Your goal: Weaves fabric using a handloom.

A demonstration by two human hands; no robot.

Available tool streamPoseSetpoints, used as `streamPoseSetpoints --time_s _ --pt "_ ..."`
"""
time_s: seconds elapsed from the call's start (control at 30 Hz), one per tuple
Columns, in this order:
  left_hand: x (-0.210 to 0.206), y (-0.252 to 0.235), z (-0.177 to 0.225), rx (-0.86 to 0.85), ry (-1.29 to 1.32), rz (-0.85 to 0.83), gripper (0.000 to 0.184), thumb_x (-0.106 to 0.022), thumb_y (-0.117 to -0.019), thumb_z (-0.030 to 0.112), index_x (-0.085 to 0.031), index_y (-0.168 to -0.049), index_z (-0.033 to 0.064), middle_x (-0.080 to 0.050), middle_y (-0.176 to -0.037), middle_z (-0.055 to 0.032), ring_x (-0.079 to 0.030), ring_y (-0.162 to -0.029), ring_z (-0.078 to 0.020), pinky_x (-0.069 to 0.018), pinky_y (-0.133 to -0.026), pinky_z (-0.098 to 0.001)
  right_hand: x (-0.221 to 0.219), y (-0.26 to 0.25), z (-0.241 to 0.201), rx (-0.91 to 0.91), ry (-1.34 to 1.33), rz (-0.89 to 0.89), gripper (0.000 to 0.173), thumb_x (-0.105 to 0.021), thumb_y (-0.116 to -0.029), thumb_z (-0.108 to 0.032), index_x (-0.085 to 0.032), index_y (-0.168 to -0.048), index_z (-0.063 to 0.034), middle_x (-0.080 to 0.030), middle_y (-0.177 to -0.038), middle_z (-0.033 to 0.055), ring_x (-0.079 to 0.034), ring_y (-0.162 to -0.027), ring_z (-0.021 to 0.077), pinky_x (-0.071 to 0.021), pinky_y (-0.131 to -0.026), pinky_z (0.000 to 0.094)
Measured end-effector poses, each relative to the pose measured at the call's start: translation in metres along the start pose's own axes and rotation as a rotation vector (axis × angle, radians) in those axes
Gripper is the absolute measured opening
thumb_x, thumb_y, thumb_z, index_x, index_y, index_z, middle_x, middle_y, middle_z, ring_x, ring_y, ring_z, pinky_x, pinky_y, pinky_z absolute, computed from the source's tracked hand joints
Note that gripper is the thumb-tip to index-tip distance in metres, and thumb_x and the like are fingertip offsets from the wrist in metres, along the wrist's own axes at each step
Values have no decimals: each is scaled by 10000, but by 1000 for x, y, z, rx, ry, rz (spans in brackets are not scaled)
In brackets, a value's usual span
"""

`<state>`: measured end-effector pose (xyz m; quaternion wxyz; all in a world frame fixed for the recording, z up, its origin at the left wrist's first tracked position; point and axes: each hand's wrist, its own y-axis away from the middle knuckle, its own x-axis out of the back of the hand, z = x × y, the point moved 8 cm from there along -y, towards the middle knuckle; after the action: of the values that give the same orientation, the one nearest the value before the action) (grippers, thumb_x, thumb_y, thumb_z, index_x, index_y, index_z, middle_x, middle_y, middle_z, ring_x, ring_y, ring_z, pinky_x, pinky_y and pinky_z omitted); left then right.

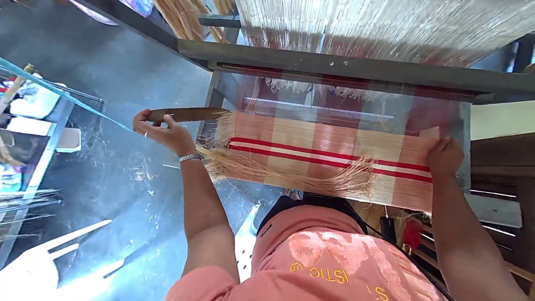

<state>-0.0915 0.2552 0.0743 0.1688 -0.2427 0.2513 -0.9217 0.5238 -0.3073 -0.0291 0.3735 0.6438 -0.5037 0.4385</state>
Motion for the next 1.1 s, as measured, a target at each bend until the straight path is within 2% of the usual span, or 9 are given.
streamPoseSetpoints --time_s 0.17,0.33,0.47,0.53,0.63,0.73,0.8,0.9,1.1 --pt "-62 45 69 -344 -305 -393 392 -431 -1050 112 -510 -1376 -91 -397 -1502 -366 -372 -1439 -481 -345 -1191 -501 3 4 -5 -10 52 -31 578 -190 -1133 -330 -541 -1367 66 -624 -1308 316 -591 -1282 442 -436 -1086 576" --pt "-119 63 42 -496 -389 -663 383 -434 -1055 105 -533 -1403 -21 -443 -1513 -306 -432 -1405 -483 -385 -1151 -568 5 3 -2 -33 69 -72 566 -179 -1134 -318 -508 -1369 79 -612 -1281 353 -591 -1241 510 -446 -1029 655" --pt "-21 3 53 -420 -239 -277 430 -426 -1075 216 -473 -1422 -33 -399 -1529 -290 -367 -1454 -389 -282 -1221 -479 33 2 -7 9 -63 57 565 -376 -1095 -374 -469 -1469 40 -436 -1485 367 -394 -1399 550 -315 -1117 715" --pt "41 -3 70 -264 -124 -57 508 -427 -1094 256 -364 -1494 -52 -416 -1519 -220 -483 -1335 -222 -413 -1087 -301 68 11 -54 144 -174 234 604 -438 -1074 -381 -442 -1479 68 -414 -1512 353 -381 -1424 513 -301 -1177 629" --pt "66 40 129 -141 148 -6 601 -458 -1082 147 -183 -1534 -136 -316 -1569 -272 -458 -1351 -230 -419 -1089 -297 87 11 -161 547 -275 342 571 -415 -1091 -368 -460 -1464 63 -468 -1499 307 -418 -1432 443 -327 -1212 545" --pt "18 120 125 -16 340 -330 624 -543 -1054 168 -231 -1581 51 -374 -1586 -99 -562 -1267 -115 -533 -1010 -314 61 -6 -260 771 -231 268 525 -384 -1104 -390 -546 -1436 -17 -569 -1438 235 -485 -1390 414 -288 -1211 596" --pt "-17 181 112 110 389 -553 612 -585 -1028 176 -307 -1566 89 -440 -1548 -97 -606 -1218 -156 -559 -982 -366 29 -19 -292 750 -127 189 585 -353 -1099 -472 -583 -1407 -32 -608 -1388 231 -503 -1361 436 -228 -1214 642" --pt "-47 246 87 179 357 -690 573 -610 -995 171 -394 -1510 46 -478 -1482 -184 -632 -1184 -241 -588 -937 -420 7 -18 -293 657 -56 179 617 -323 -1090 -519 -643 -1292 -32 -652 -1309 200 -532 -1328 400 -188 -1225 627" --pt "-54 287 60 -114 -50 -612 496 -507 -1025 358 -518 -1429 71 -478 -1402 -272 -504 -1281 -410 -471 -1032 -540 8 66 -243 623 17 132 621 -312 -1095 -520 -650 -1267 -28 -663 -1274 206 -567 -1277 398 -251 -1190 632"
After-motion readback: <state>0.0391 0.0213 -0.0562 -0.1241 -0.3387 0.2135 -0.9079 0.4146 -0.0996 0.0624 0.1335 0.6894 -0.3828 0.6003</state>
